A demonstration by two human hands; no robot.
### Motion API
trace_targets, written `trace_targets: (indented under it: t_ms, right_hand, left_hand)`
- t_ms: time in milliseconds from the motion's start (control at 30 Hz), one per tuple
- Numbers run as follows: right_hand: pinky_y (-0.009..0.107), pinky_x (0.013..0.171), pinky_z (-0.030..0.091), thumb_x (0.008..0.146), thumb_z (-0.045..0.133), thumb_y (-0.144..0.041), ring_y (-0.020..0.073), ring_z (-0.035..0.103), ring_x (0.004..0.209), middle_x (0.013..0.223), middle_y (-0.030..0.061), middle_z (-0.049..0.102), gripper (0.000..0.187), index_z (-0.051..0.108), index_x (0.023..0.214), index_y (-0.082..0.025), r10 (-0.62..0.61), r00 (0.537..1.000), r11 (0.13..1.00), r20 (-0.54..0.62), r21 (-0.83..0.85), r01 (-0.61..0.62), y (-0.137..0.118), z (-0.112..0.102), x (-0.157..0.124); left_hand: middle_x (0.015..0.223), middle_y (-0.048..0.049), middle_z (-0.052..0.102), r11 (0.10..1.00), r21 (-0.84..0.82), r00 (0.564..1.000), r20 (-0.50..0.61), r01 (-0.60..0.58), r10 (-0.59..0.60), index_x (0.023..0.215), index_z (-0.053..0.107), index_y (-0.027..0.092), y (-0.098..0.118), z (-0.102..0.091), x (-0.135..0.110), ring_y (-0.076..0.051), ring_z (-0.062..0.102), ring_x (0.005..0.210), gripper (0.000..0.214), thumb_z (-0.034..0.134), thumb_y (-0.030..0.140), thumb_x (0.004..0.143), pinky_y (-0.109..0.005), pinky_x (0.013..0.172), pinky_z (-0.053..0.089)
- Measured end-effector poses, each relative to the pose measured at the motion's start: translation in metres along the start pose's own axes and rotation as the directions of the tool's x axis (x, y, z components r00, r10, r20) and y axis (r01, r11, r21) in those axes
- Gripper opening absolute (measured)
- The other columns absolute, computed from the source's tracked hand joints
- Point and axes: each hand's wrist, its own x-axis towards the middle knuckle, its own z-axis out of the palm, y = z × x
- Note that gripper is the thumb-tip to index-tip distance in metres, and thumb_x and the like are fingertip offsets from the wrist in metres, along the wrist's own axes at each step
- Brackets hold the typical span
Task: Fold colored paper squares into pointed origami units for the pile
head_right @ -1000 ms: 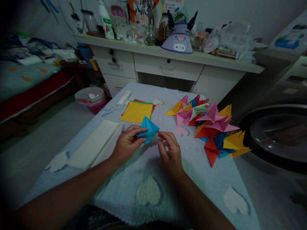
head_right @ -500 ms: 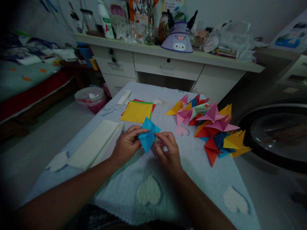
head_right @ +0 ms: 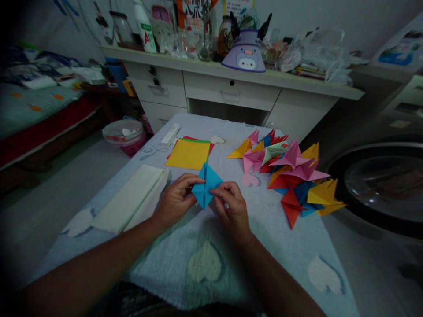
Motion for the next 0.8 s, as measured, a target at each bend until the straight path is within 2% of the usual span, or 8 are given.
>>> trace_targets:
  t_ms: [133, 267, 467, 533, 600, 667, 733, 800]
  right_hand:
    - [0.034, 0.078, 0.049, 0.090, 0.052, -0.014, 0.0185, 0.058, 0.092, 0.097, 0.0042, 0.055, 0.026, 0.068, 0.103, -0.030, -0.018, 1.000, 1.000, 0.015, -0.006, 0.018, -0.002, -0.001, 0.002]
    - [0.034, 0.079, 0.048, 0.090, 0.051, -0.013, 0.0183, 0.058, 0.094, 0.098, 0.0042, 0.056, 0.023, 0.066, 0.100, -0.027, -0.020, 1.000, 1.000, 0.024, -0.007, 0.020, -0.002, -0.001, 0.002]
    - [0.030, 0.067, 0.046, 0.089, 0.054, -0.016, 0.0154, 0.055, 0.076, 0.091, 0.0025, 0.056, 0.012, 0.059, 0.096, -0.025, 0.019, 1.000, 1.000, 0.025, -0.012, -0.018, 0.000, 0.000, 0.000]
    - [0.031, 0.068, 0.046, 0.086, 0.058, -0.018, 0.0159, 0.053, 0.076, 0.091, 0.0023, 0.055, 0.016, 0.056, 0.100, -0.025, 0.043, 0.999, 0.999, -0.017, -0.026, -0.044, 0.001, 0.000, 0.000]
    - [0.034, 0.074, 0.047, 0.081, 0.065, -0.021, 0.0187, 0.054, 0.086, 0.098, 0.0041, 0.055, 0.029, 0.054, 0.108, -0.025, 0.082, 0.995, 0.996, -0.060, -0.026, -0.084, 0.002, 0.001, -0.001]
    - [0.038, 0.082, 0.047, 0.077, 0.070, -0.025, 0.0222, 0.054, 0.099, 0.110, 0.0067, 0.055, 0.046, 0.050, 0.118, -0.026, 0.149, 0.987, 0.988, -0.067, 0.037, -0.147, 0.003, 0.002, -0.001]
    - [0.038, 0.087, 0.046, 0.076, 0.073, -0.029, 0.0227, 0.055, 0.104, 0.113, 0.0067, 0.057, 0.056, 0.047, 0.125, -0.027, 0.235, 0.972, 0.958, -0.008, 0.172, -0.230, 0.005, 0.004, -0.001]
    - [0.035, 0.083, 0.047, 0.078, 0.071, -0.031, 0.0202, 0.058, 0.095, 0.104, 0.0039, 0.062, 0.044, 0.053, 0.118, -0.026, 0.310, 0.945, 0.898, 0.108, 0.294, -0.328, 0.008, 0.005, -0.001]
  left_hand:
    - [0.102, -0.0029, 0.060, 0.999, 0.028, 0.999, 0.033, -0.032, 0.032, 0.107, 0.065, 0.023, -0.001, 0.000, -0.001, -0.015, 0.060, 0.095, 0.038, 0.060, 0.002, 0.076, -0.026, 0.080, 0.049]
    - [0.100, -0.0022, 0.060, 0.991, 0.100, 0.991, 0.106, -0.089, 0.078, 0.101, 0.070, 0.025, 0.000, -0.001, -0.001, -0.014, 0.060, 0.095, 0.032, 0.060, 0.004, 0.079, -0.028, 0.084, 0.048]
    - [0.097, -0.0034, 0.066, 0.989, 0.140, 0.993, 0.114, -0.046, 0.030, 0.096, 0.072, 0.022, 0.003, -0.001, -0.001, -0.016, 0.063, 0.090, 0.018, 0.067, 0.014, 0.081, -0.029, 0.081, 0.049]
    - [0.093, -0.0033, 0.066, 0.988, 0.152, 0.995, 0.103, -0.030, 0.014, 0.092, 0.072, 0.020, 0.003, -0.001, -0.001, -0.016, 0.063, 0.086, 0.011, 0.068, 0.018, 0.082, -0.028, 0.078, 0.049]
    - [0.088, -0.0025, 0.066, 0.988, 0.151, 0.996, 0.094, -0.016, 0.002, 0.089, 0.071, 0.019, 0.003, -0.001, -0.001, -0.015, 0.062, 0.082, 0.007, 0.067, 0.020, 0.083, -0.028, 0.074, 0.049]
    - [0.086, -0.0014, 0.065, 0.992, 0.129, 0.996, 0.088, 0.002, -0.014, 0.088, 0.069, 0.019, 0.001, -0.001, -0.001, -0.015, 0.062, 0.081, 0.007, 0.066, 0.018, 0.082, -0.027, 0.075, 0.048]
    - [0.088, -0.0005, 0.065, 0.996, 0.082, 0.995, 0.085, 0.036, -0.043, 0.092, 0.066, 0.020, 0.000, 0.001, -0.002, -0.014, 0.061, 0.083, 0.013, 0.064, 0.013, 0.081, -0.027, 0.077, 0.048]
    - [0.094, -0.0006, 0.065, 0.998, 0.002, 0.995, 0.074, 0.067, -0.067, 0.099, 0.061, 0.021, -0.002, 0.003, -0.004, -0.014, 0.062, 0.087, 0.023, 0.063, 0.011, 0.079, -0.026, 0.079, 0.047]
